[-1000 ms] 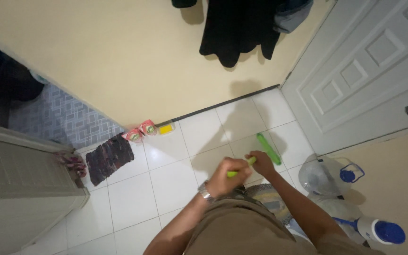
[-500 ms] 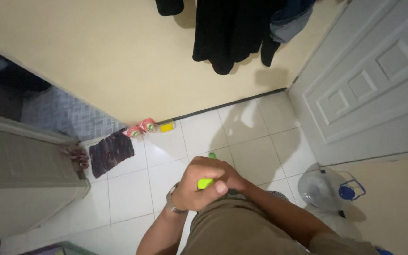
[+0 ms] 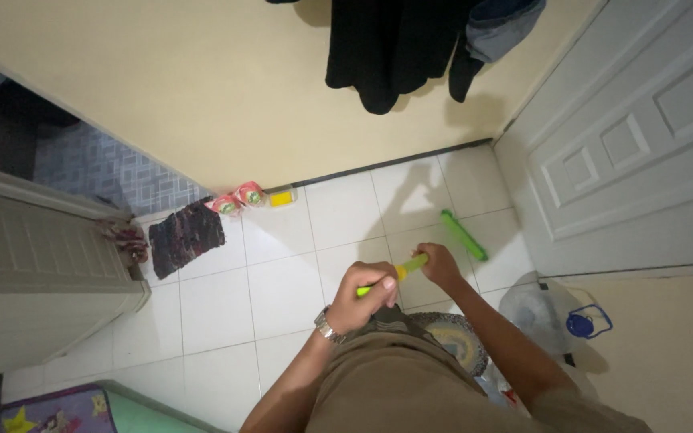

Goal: Cleaning the floor and a play mat using a floor squeegee.

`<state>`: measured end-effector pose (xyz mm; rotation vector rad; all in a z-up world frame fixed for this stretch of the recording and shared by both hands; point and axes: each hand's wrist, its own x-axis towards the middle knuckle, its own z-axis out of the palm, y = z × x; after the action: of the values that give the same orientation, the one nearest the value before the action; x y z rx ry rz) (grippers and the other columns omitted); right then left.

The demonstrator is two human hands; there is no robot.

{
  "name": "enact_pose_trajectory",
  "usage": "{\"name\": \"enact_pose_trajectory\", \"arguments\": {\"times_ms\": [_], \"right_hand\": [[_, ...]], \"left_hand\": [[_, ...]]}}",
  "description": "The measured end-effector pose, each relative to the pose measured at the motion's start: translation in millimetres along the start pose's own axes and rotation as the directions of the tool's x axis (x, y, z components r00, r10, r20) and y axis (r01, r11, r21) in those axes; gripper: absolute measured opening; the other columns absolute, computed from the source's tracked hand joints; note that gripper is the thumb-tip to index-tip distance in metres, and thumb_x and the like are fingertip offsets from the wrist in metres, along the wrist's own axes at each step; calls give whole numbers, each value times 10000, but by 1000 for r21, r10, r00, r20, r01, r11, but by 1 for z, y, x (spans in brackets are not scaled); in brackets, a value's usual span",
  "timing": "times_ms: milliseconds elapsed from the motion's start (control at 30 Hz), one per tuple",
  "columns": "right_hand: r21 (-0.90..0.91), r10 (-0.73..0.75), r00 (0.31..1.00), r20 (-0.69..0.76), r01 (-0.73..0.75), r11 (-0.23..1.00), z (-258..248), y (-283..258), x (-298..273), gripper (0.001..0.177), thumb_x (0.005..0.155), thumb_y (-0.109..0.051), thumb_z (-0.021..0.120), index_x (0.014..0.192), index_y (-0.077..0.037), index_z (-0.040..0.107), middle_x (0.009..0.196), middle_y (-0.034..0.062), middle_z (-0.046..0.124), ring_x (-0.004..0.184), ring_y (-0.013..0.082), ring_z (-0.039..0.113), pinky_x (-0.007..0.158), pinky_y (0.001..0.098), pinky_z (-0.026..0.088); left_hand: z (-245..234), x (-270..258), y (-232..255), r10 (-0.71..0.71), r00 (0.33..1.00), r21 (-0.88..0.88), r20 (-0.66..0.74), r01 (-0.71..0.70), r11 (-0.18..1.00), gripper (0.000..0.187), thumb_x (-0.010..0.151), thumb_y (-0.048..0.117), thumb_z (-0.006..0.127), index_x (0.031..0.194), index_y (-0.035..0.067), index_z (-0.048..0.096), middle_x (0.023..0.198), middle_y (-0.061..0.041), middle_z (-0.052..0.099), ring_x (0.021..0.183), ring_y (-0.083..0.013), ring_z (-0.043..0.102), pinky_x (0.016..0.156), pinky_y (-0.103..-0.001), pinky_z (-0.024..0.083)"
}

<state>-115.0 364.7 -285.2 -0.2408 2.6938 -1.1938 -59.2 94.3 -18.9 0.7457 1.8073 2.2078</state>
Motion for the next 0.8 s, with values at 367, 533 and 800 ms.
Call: {"name": "enact_pose_trajectory", "arguments": {"times_ms": [367, 533, 800], "right_hand": [[37, 5, 932, 361, -20, 999, 50, -189, -17, 78, 927, -136, 700, 919, -66, 734, 889, 116, 747, 770, 198, 708, 725, 343, 582], [112, -58, 824, 563, -6, 994, 106, -222, -34, 165, 1008, -136, 675, 885, -33, 712, 814, 143, 712, 714, 169, 676, 663, 287, 587], [613, -439, 703, 559, 6, 790, 166, -248, -31, 166, 920, -190, 705, 1025, -65, 736, 903, 93, 757, 777, 157, 722, 696, 300, 617]], "left_hand": [[-50, -54, 137, 343, 934, -14, -100, -346, 938, 518, 1101, 336, 537, 662, 73, 457, 609, -20, 509, 538, -180, 525, 549, -324, 416], [-61, -101, 163, 400, 914, 161, -65, -386, 908, 471, 1084, 301, 581, 701, 62, 446, 660, -62, 480, 556, -210, 521, 567, -356, 410], [-75, -208, 70, 279, 933, 169, -228, -244, 955, 452, 1031, 211, 608, 620, 99, 458, 558, -5, 441, 509, -113, 416, 518, -316, 371]]}}
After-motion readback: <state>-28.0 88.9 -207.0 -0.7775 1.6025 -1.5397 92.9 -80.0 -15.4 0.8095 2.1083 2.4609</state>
